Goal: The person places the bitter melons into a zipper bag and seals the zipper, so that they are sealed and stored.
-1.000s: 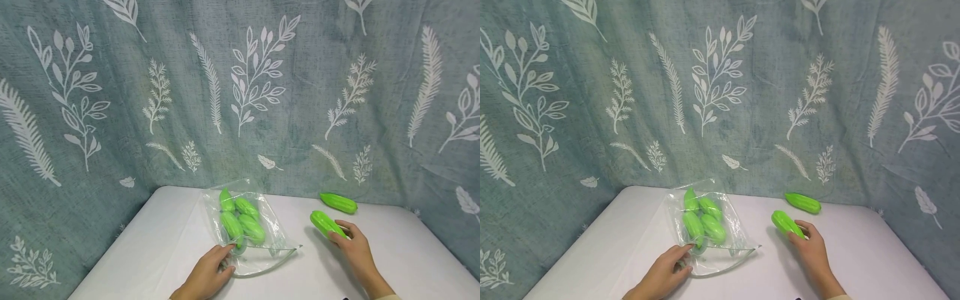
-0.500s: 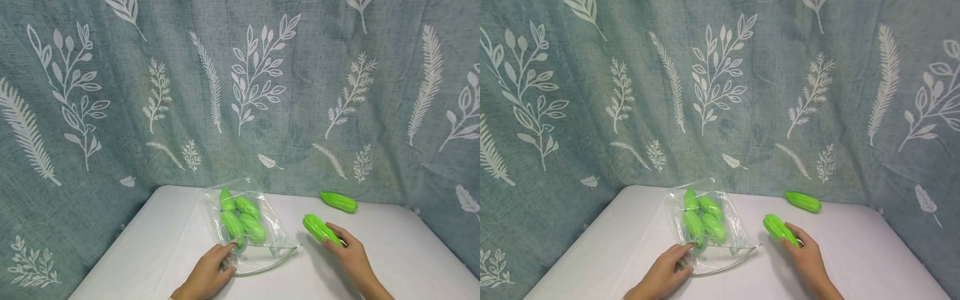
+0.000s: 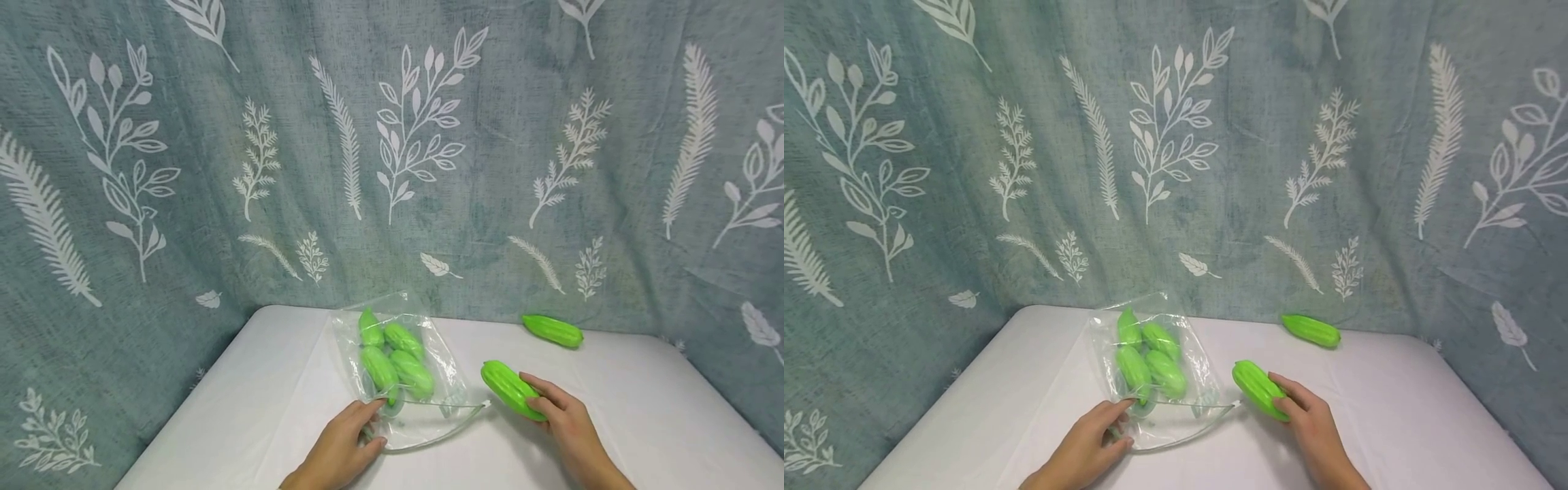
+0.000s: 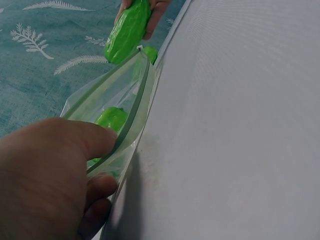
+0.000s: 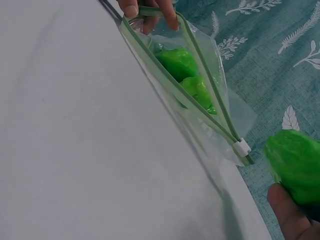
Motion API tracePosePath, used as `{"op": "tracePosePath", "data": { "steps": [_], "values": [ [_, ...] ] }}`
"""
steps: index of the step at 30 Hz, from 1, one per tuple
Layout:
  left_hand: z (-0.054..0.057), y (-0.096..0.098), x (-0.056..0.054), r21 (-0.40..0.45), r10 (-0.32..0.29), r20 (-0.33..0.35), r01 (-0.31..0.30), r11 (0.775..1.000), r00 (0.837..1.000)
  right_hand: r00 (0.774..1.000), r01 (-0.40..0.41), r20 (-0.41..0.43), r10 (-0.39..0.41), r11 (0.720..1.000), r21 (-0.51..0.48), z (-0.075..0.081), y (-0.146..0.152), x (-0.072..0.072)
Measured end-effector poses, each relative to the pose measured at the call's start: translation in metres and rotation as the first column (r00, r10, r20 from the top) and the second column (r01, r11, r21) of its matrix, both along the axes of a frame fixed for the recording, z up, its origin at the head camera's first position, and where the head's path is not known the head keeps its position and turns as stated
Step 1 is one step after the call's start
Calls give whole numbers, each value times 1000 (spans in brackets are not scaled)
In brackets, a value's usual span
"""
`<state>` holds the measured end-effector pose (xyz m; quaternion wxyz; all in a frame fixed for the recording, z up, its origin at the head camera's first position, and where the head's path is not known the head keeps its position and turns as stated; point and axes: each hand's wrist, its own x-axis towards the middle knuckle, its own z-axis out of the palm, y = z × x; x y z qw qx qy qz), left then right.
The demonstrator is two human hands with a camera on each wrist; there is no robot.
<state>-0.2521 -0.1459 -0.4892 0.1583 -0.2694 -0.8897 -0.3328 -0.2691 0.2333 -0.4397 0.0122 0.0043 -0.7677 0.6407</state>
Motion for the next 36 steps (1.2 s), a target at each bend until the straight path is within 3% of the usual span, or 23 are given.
{"op": "tracePosePath", "data": {
  "steps": [18, 22, 31, 36],
  "values": [
    [1, 0, 1, 0, -6, 20, 6, 1000, 1000, 997, -69, 31, 71, 996, -60, 5, -17, 14],
    [1, 1, 0, -6, -3, 29, 3, 1000, 1000, 992, -123, 19, 124, 990, -71, 2, -21, 20],
    [1, 0, -2, -4, -5, 28, 5, 1000, 1000, 961, -275, -43, 274, 961, -11, -2, -31, 27],
    [1, -1, -1, -9, 5, 58, -4, 1000, 998, 906, -409, -129, 404, 913, -12, -4, -35, 29]
  ]
}}
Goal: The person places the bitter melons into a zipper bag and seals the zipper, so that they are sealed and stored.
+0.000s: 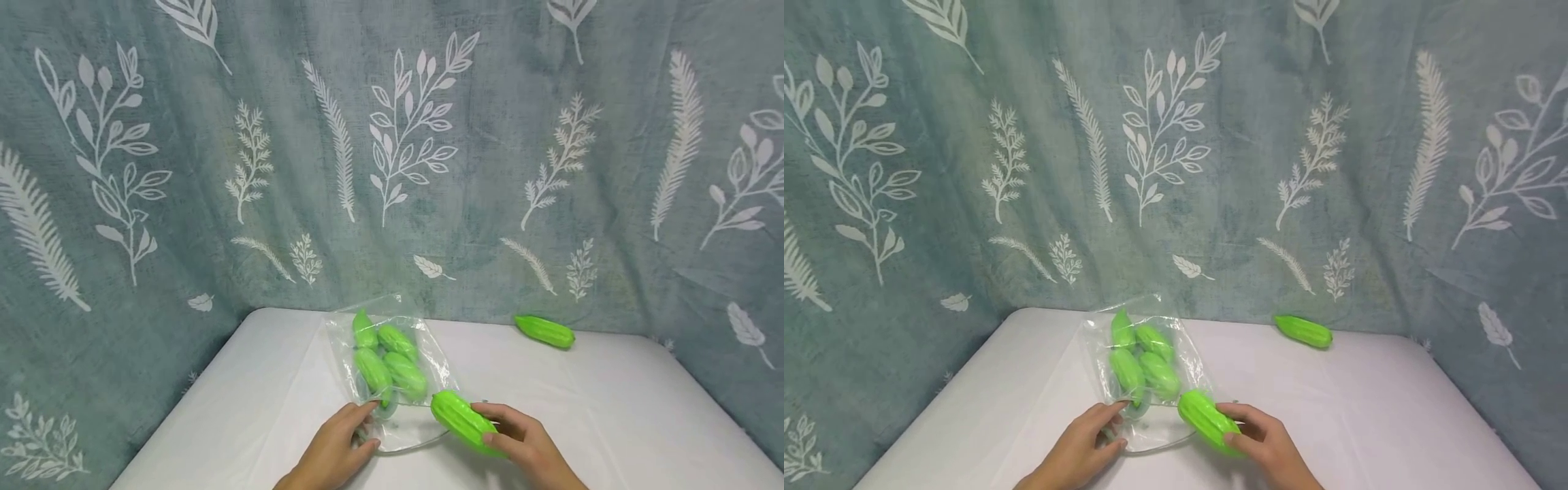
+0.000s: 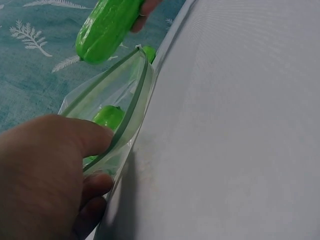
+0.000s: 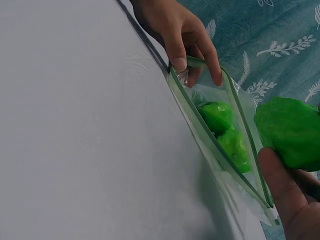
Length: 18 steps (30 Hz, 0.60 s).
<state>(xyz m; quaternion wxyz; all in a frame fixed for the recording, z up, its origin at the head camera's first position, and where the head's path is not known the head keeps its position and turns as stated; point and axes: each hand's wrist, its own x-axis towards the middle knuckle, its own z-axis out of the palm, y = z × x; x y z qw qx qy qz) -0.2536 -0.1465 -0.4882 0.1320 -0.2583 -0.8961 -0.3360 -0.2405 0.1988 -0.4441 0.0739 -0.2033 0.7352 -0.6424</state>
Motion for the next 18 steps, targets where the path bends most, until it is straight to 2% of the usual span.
{"op": "tracePosePath", "data": {
  "steps": [3, 10, 13, 18],
  "values": [
    [1, 3, 0, -6, -7, 0, 7, 1000, 1000, 998, -59, -34, 58, 998, -11, -3, 1, 3],
    [1, 2, 0, 11, -20, -18, 20, 1000, 1000, 986, -147, -81, 146, 989, -8, -11, -5, -1],
    [1, 1, 0, -1, -7, 3, 7, 1000, 1000, 985, -167, -44, 168, 986, 12, -12, -8, -2],
    [0, 2, -1, -23, 3, 8, -3, 1000, 1000, 988, -156, 30, 155, 987, 44, -13, -8, 0]
  ]
}}
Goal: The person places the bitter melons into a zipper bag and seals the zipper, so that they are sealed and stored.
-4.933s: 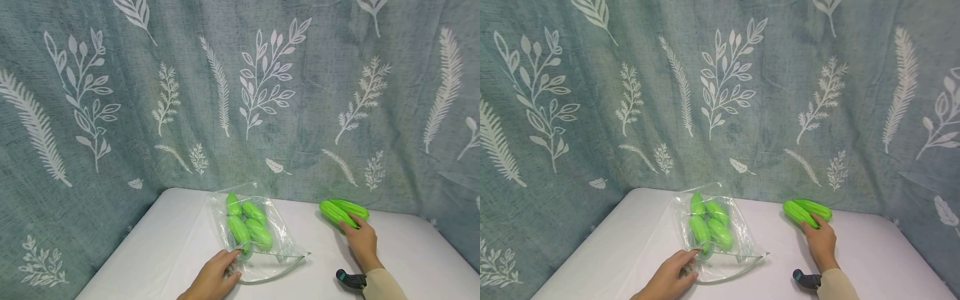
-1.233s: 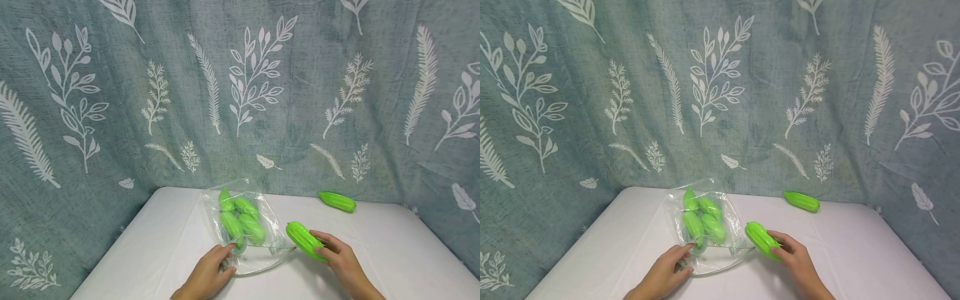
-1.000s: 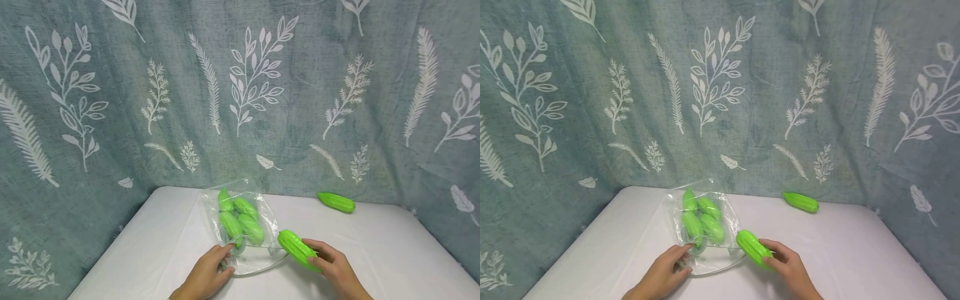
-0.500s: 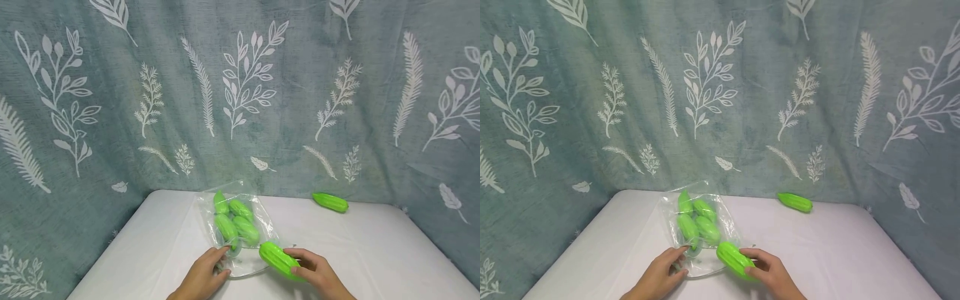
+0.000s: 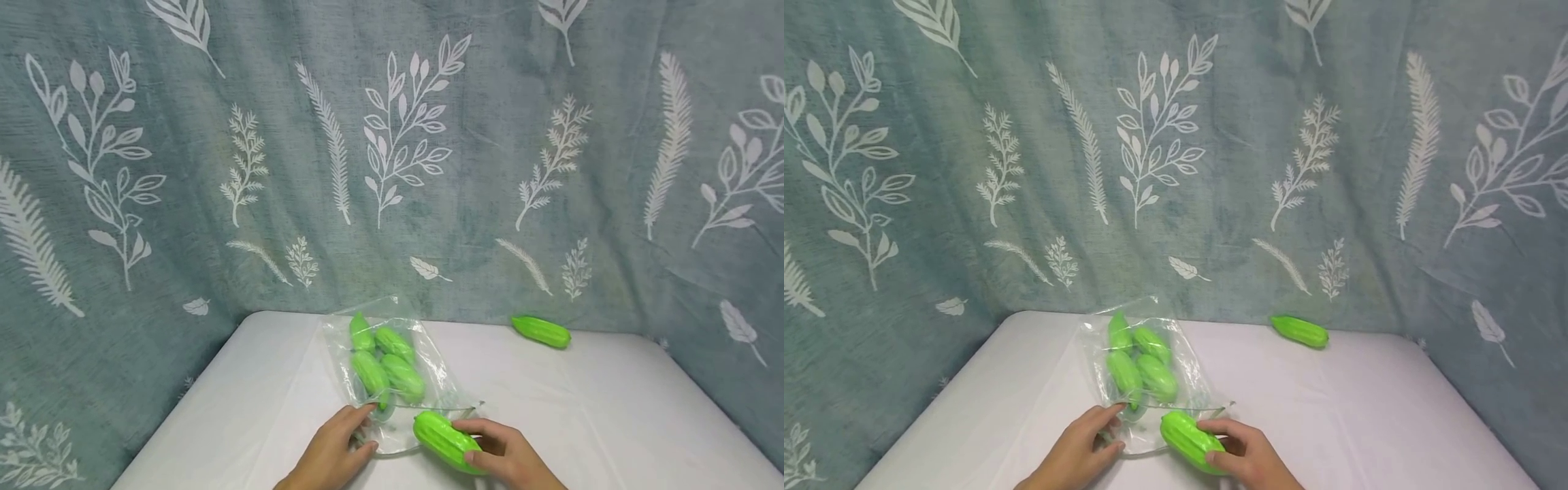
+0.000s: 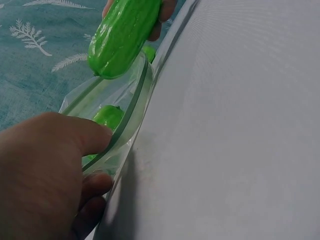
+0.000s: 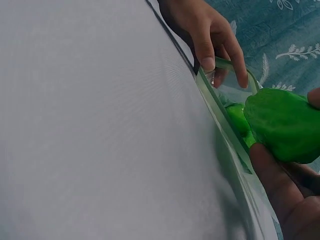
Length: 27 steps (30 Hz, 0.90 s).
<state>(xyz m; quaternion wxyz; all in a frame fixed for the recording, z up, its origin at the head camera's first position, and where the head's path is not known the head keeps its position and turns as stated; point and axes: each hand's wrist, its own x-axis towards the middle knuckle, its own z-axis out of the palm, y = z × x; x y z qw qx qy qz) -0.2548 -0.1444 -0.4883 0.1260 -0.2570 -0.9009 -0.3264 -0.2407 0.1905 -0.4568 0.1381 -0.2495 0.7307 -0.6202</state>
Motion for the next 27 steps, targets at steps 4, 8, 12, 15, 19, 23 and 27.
{"op": "tracePosePath", "data": {
  "steps": [4, 8, 12, 15, 19, 23, 27],
  "values": [
    [0, 1, 1, 7, 6, -6, -6, 1000, 1000, 1000, -14, -4, 14, 1000, 5, 1, -1, 1],
    [-1, 1, 1, 14, 5, -13, -4, 1000, 1000, 1000, -19, -4, 19, 1000, 1, -1, -2, 1],
    [-2, 2, 0, 16, 1, -13, 0, 1000, 1000, 1000, 10, 26, -11, 1000, 20, -2, -4, 2],
    [-2, 1, 0, 18, 3, -7, -3, 1000, 1000, 999, 22, 36, -23, 999, 36, -2, -6, 1],
    [-1, 1, 1, 22, -1, -6, 1, 1000, 1000, 999, 36, 15, -37, 998, 53, -3, -6, 1],
    [0, 1, 1, 24, -10, -23, 10, 1000, 1000, 998, 58, -35, -56, 996, 64, -1, -8, 2],
    [-1, 1, 1, 30, -5, -25, 6, 1000, 1000, 996, 74, -64, -69, 995, 73, 0, -11, 2]
  ]
}}
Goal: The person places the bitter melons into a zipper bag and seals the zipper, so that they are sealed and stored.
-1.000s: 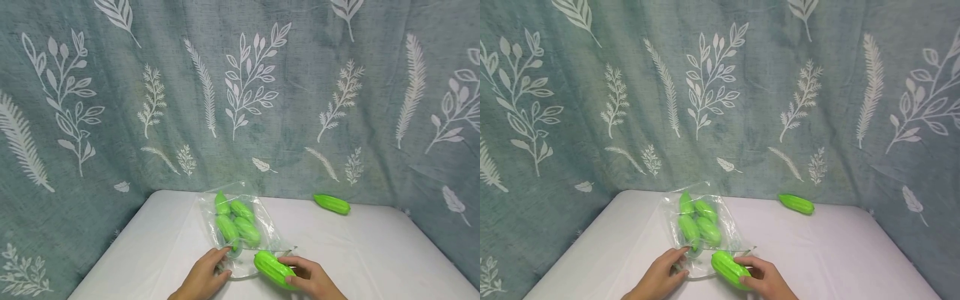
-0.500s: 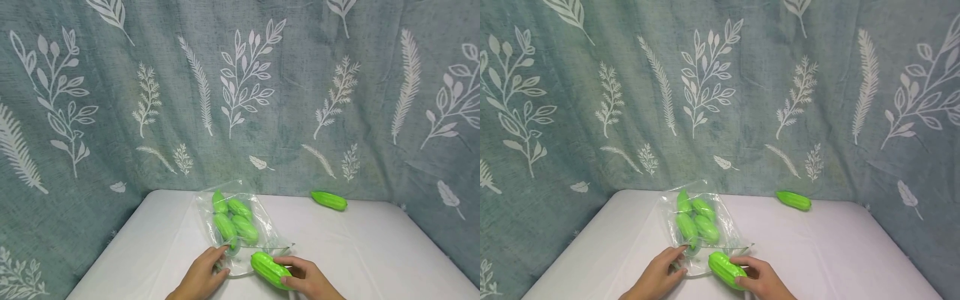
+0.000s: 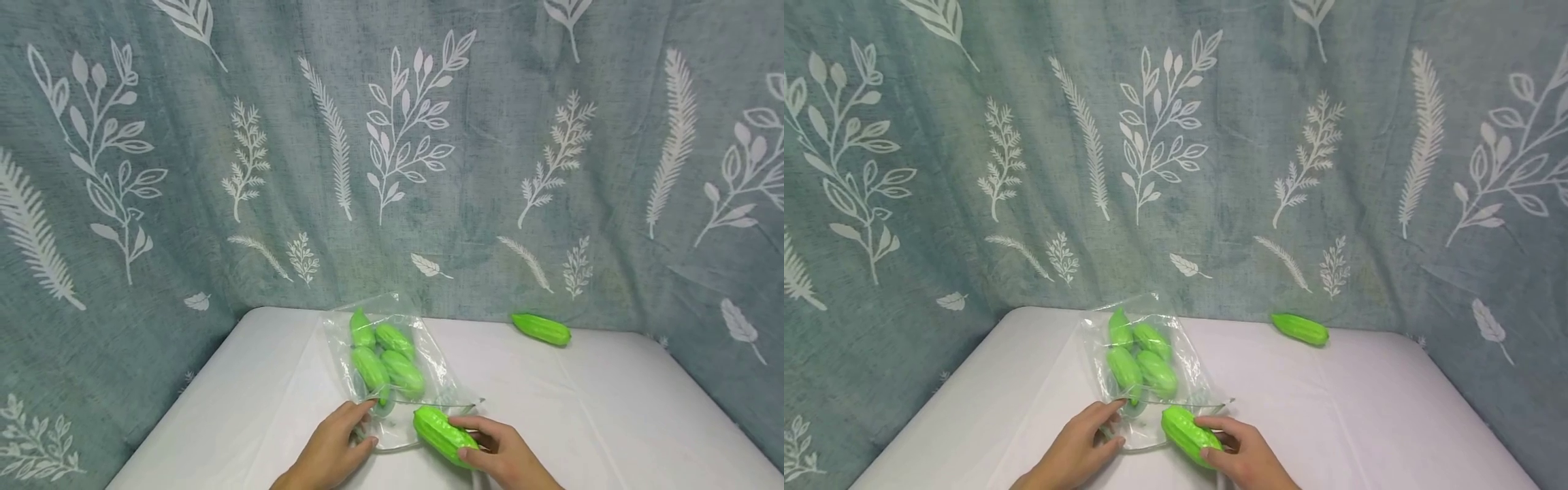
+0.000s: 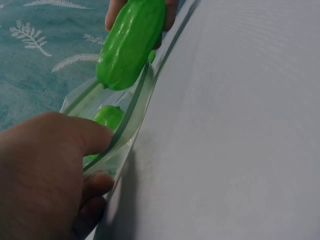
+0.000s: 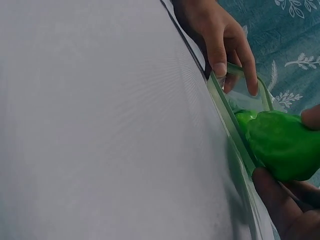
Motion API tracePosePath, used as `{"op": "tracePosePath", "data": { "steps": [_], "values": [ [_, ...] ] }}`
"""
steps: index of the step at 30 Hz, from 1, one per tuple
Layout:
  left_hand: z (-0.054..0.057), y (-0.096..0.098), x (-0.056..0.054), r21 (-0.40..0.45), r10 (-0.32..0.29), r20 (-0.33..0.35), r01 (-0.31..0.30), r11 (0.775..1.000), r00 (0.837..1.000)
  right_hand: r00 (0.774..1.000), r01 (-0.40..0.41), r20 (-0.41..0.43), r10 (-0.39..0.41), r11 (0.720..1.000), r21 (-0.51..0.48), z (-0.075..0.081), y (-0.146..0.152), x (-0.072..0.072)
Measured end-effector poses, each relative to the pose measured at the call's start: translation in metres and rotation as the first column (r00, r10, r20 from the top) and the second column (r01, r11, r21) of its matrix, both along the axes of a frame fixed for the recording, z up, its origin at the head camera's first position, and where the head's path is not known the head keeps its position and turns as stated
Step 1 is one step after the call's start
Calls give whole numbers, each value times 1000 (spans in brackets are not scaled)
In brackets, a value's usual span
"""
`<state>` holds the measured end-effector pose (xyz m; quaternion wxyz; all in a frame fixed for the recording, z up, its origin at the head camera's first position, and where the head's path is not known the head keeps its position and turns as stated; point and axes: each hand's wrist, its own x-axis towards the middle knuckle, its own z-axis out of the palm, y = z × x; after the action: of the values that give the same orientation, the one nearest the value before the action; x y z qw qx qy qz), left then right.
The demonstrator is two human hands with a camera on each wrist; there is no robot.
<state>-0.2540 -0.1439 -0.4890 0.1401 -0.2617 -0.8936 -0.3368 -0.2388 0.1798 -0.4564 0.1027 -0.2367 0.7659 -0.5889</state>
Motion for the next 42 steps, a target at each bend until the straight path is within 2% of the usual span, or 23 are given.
{"op": "tracePosePath", "data": {
  "steps": [8, 12, 16, 20, 24, 27, 33, 40, 42],
  "values": [
    [-2, 2, -2, -2, -11, 20, 11, 1000, 1000, 997, 62, -39, -60, 997, 55, -2, -1, -2],
    [-1, 0, 0, -10, 1, 25, -1, 1000, 1000, 996, 82, -46, -78, 993, 87, -5, -4, -3],
    [2, 0, -2, -10, -16, 23, 16, 1000, 1000, 990, 128, -66, -122, 985, 115, -4, -4, -2],
    [3, 0, -3, -12, -6, 34, 6, 1000, 999, 982, 131, -154, -109, 982, 138, -3, -6, -3],
    [3, 0, -2, -28, 5, 65, -3, 1000, 998, 953, 109, -298, -56, 980, 165, -2, -8, -4],
    [4, 1, -2, -38, 6, 70, -3, 999, 998, 915, 127, -402, -38, 972, 197, 0, -9, -4],
    [2, 1, 0, -34, -4, 43, 6, 999, 999, 855, 184, -517, -44, 958, 222, 1, -16, -3],
    [3, -1, 2, -21, 9, 37, -8, 1000, 999, 863, 226, -502, -54, 930, 290, 6, -31, -7],
    [2, 0, 2, -20, 9, 35, -8, 1000, 999, 856, 245, -514, -59, 921, 302, 5, -32, -7]
  ]
}}
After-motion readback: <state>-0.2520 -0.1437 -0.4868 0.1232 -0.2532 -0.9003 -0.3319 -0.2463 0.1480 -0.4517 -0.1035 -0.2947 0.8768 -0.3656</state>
